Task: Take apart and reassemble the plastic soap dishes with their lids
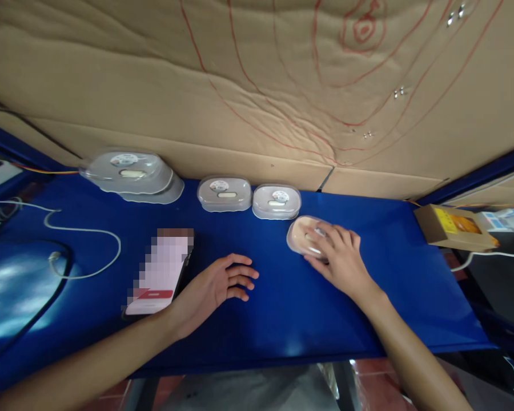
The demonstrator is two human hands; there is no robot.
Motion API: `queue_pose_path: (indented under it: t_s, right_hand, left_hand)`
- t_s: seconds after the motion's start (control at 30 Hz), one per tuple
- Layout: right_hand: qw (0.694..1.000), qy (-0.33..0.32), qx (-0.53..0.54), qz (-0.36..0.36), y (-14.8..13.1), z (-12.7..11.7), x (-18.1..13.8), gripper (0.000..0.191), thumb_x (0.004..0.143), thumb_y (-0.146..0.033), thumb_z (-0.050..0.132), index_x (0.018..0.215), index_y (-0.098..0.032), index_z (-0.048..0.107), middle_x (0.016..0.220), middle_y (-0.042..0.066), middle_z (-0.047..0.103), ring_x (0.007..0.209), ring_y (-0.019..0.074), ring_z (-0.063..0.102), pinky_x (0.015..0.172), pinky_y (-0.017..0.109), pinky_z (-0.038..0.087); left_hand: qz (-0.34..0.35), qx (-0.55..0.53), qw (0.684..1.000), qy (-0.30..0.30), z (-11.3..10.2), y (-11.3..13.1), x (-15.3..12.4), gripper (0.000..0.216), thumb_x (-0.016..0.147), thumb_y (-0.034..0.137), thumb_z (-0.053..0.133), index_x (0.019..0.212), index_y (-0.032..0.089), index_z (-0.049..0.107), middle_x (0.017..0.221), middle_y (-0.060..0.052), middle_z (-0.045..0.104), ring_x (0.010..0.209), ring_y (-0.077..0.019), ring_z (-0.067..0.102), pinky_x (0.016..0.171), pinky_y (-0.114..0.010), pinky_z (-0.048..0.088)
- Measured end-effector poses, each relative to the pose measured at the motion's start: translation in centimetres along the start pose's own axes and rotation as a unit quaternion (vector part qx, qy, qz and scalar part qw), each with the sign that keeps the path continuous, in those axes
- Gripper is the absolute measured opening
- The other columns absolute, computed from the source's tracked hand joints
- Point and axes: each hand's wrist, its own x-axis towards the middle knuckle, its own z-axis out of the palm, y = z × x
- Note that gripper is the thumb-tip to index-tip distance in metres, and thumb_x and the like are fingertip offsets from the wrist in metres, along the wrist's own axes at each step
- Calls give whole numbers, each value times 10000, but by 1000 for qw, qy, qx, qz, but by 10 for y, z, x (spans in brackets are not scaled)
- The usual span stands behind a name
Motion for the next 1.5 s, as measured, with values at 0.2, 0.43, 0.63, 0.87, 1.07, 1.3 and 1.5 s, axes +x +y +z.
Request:
queue_pose_path:
  t_s: [0.2,0.43,0.63,0.87,1.07,1.3,1.5]
  right_hand:
    - [983,-35,179,-34,-18,-4,-7,714,981,-469,692,1605,-341,369,1686,123,348,1557,365,338,1192,591,404]
    - [910,-94,367,-167,-62,-13,6,918,877,-556,800,1631,-310,337,1703,156,306,1577,352,321,1233,516,394]
    - [913,-49,383,-134,-50,0,20,933,923,-599,720,1664,-297,242,1727,160,264,1591,372,286,1244,565,372]
    - [961,-38,257,-96,-25,15,26,712,931,-426,733,1545,-274,407,1633,149,456,1527,362,403,1195,605,403]
    - [978,-64,176,-92,-21,24,33,624,989,-453,671,1549,-290,450,1669,114,427,1564,361,343,1210,639,339]
    - [970,-15,220,-103,-33,5,23,580,1065,-474,537,1608,-336,387,1656,108,447,1552,339,376,1234,612,319]
    - [930,-102,306,-175,-77,-9,3,888,899,-680,705,1621,-292,363,1689,145,368,1545,361,383,1224,538,396]
  left_hand:
    - [31,11,999,30,3,-6,1,318,999,415,632,1175,151,660,1168,-150,729,1122,-303,692,1032,-465,531]
    - [-74,-115,990,-45,4,3,-2,605,1026,657,497,1317,158,677,1281,-148,730,1173,-303,687,941,-384,559]
    - [-95,-128,987,16,3,0,-3,485,1046,564,527,1044,148,776,964,-80,794,841,-190,728,730,-248,551]
    - [-144,-108,981,75,9,-12,-10,317,1032,435,628,1031,162,788,924,-32,790,818,-155,707,720,-232,563]
    - [-149,-112,977,100,9,-12,-10,304,1049,391,602,1019,157,794,936,-42,796,821,-157,712,724,-238,571]
    - [-126,-111,981,99,6,-13,-8,267,1024,370,618,1024,159,781,918,-49,772,804,-175,696,647,-244,555]
    - [-46,-91,995,20,9,-3,-12,404,988,449,672,1360,290,665,1369,-44,678,1144,-228,663,797,-271,570]
